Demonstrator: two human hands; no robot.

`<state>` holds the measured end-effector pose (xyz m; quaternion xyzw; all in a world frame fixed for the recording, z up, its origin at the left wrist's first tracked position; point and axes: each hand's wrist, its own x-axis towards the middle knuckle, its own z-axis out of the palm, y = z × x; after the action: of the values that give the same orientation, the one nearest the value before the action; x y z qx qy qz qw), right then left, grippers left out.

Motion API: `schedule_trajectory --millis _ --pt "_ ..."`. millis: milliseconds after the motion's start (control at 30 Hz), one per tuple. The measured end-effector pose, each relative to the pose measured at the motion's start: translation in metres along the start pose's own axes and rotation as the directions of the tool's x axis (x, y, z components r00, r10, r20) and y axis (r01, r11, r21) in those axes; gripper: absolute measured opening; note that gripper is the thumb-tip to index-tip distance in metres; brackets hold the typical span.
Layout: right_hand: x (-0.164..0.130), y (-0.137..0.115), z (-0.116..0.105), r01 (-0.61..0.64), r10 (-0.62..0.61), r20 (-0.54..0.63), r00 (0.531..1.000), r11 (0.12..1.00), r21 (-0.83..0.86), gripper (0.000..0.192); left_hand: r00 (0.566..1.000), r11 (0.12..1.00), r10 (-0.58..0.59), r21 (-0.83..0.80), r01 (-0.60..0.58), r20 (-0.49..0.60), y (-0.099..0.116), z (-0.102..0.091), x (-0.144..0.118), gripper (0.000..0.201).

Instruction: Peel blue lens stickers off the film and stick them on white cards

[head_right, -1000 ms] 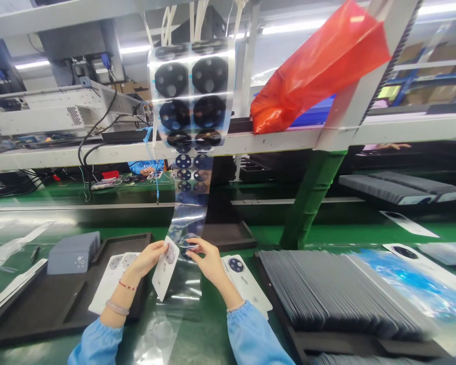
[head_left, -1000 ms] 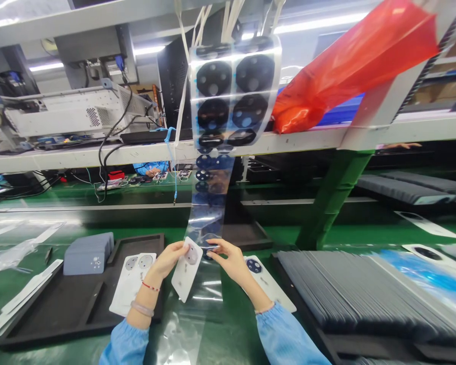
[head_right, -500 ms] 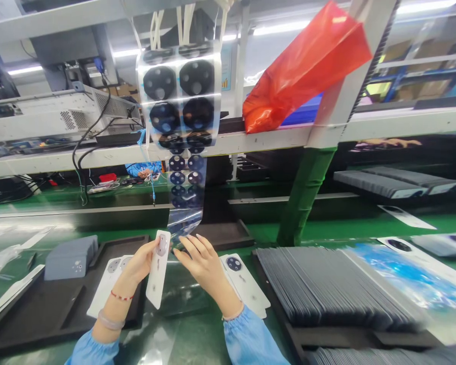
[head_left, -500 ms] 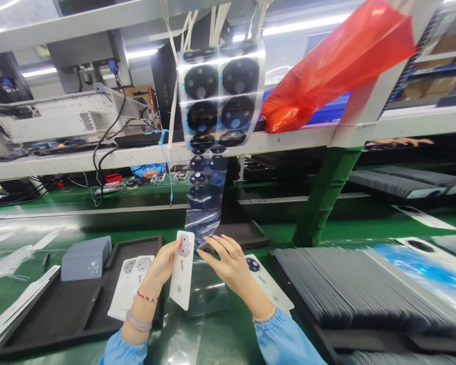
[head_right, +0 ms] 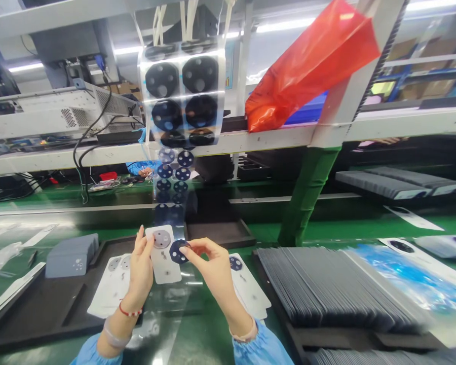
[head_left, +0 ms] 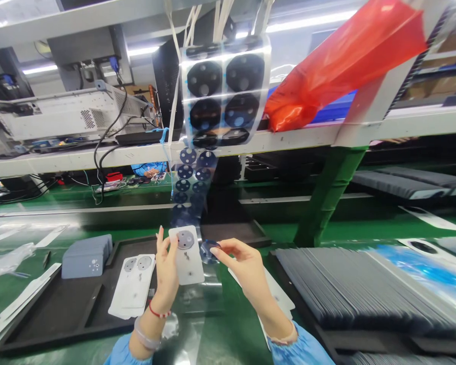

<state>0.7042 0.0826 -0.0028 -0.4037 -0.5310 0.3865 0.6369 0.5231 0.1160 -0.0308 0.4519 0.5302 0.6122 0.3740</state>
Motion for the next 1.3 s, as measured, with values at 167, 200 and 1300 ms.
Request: schedule_trajectory --millis 167,200,1300 --pt "-0.006 -0.002 0.007 -0.049 0.048 0.015 0.999 0.998 0.027 0.024 0.991 0.959 0.001 -0.28 0.037 0.134 0.025 0.011 -0.033 0.037" --pt "-0.007 -0.003 0.008 -0.05 0.05 0.013 0.999 0.999 0.012 0.024 0.98 0.936 -0.046 -0.335 0.11 0.193 0.03 0.013 -0.038 0.036" --pt "-0.019 -0.005 0.022 0.102 -0.12 -0.164 0.979 0.988 -0.114 0.021 0.923 0.851 -0.113 -0.444 0.281 0.368 0.05 0.014 -0.063 0.036"
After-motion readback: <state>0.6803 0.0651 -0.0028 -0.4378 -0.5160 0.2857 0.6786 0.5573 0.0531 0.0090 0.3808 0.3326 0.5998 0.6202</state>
